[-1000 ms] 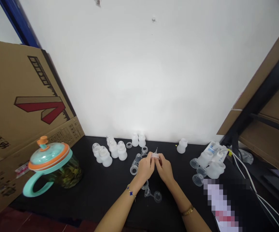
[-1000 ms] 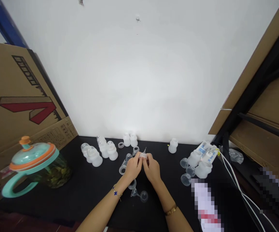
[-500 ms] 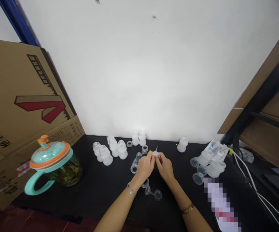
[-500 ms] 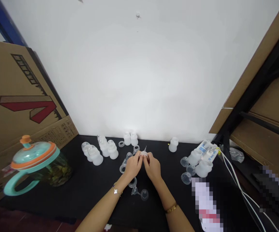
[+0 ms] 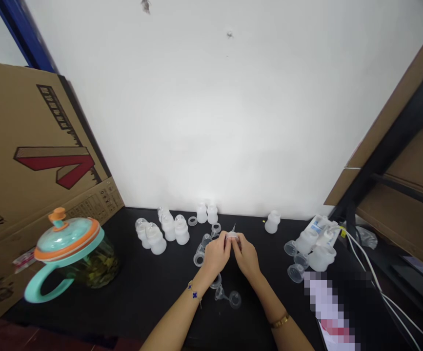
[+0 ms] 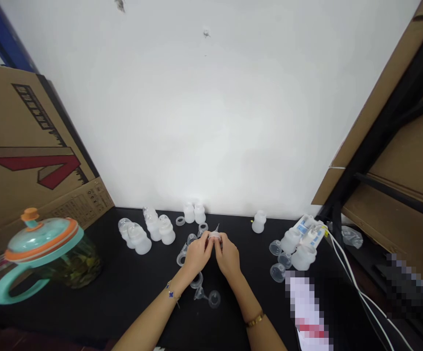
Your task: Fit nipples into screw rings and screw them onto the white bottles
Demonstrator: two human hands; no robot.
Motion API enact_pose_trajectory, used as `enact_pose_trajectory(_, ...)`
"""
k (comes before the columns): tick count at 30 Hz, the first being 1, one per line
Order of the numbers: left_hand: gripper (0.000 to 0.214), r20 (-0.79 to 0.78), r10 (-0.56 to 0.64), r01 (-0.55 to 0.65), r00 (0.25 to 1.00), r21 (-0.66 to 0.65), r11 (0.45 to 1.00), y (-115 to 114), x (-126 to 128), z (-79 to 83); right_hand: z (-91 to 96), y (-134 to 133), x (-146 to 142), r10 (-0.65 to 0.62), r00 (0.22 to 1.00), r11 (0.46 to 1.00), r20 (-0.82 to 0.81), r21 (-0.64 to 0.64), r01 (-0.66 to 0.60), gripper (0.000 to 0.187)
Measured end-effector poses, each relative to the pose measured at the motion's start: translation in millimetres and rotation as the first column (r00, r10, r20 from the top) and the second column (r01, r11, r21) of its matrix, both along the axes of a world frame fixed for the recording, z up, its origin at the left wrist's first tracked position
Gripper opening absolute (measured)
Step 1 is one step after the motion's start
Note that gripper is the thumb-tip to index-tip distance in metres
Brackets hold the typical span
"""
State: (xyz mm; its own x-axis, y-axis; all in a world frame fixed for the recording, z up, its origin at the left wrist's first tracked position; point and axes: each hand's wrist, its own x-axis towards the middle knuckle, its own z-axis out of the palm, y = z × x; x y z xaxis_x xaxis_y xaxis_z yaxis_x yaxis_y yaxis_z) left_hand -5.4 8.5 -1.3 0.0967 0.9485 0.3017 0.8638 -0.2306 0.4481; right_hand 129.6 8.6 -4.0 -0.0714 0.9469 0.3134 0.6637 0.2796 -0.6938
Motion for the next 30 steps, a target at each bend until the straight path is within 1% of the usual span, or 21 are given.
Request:
enact_pose_trajectory(3, 0.022, 0.034, -0.003, 0.004, 0.999, -0.01, 1.0, 0.3, 0.8, -0.7, -1.2, 0.1, 0.0, 0.012, 1.0, 1.0, -0.012, -0.005, -0.012, 0.029)
enact_pose_trajectory(6, 0.022, 0.011, 0.015, -0.015, 1.0, -0.028, 1.0, 0.8, 1.4, -0.7, -1.7, -0.3, -0.5, -0.001, 1.0, 1.0, 0.005, -0.014, 0.001, 0.027)
enact_pose_trajectory(15, 0.023, -0.007, 0.017, -0.017, 1.0, -0.005, 1.0, -0.1, 1.6, -0.5, -0.8, -0.4, -1.0, -0.045, 0.998, 0.998, 0.044, -0.03, 0.047, 0.025)
enact_pose_trajectory(30, 0.026, -0.048, 0.067, -0.068, 0.997, -0.025, 0.997, -3.5, 5.5, 0.9, -6.2, 0.6, -0.7, -0.053, 0.998, 0.999, 0.037, 0.005, 0.053, 0.028)
